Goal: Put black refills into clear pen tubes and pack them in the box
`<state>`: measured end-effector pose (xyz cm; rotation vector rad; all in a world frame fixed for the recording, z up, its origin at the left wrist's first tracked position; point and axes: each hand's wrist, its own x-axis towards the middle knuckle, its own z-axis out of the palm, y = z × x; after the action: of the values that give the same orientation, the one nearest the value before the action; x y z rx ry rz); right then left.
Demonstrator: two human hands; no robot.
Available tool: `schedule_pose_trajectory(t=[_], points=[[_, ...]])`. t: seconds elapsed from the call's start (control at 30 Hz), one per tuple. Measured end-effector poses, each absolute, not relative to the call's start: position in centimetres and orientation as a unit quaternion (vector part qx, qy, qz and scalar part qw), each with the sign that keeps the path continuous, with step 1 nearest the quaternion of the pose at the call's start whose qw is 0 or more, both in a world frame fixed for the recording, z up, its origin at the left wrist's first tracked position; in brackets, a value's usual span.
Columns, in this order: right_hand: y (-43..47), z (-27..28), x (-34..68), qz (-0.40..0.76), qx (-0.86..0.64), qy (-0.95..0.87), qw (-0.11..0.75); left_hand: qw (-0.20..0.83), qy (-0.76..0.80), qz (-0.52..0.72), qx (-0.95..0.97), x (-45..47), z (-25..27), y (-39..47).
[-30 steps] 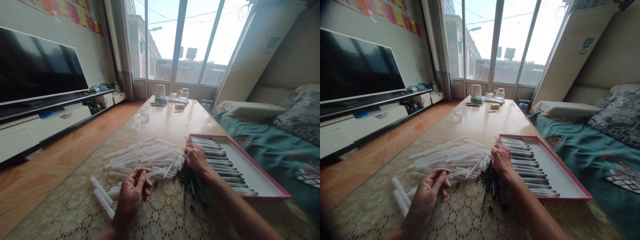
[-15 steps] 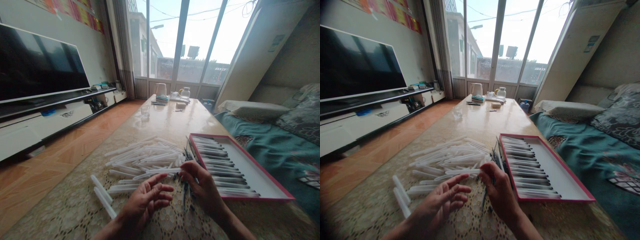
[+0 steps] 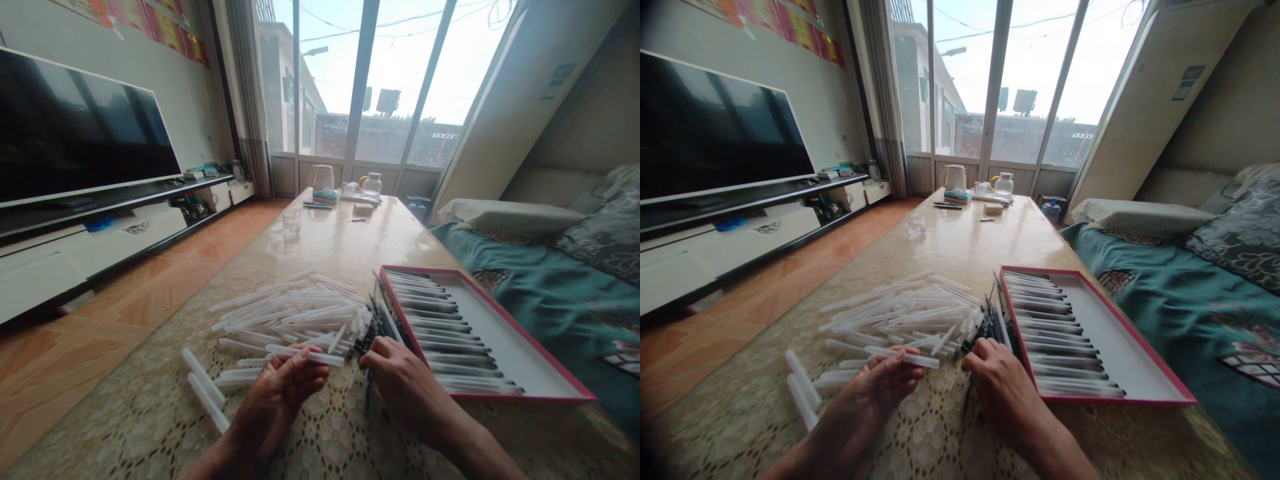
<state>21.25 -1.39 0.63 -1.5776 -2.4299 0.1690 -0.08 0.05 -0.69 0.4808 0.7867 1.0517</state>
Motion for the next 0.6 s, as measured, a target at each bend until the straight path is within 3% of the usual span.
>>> schedule_pose_trajectory(t=[0.6], points=[[-1.38, 0.76, 20.33, 0.02, -0.526, -0.841, 0.121, 0.763, 0.348, 0.492, 0.232, 0.01, -1.09, 0.32]])
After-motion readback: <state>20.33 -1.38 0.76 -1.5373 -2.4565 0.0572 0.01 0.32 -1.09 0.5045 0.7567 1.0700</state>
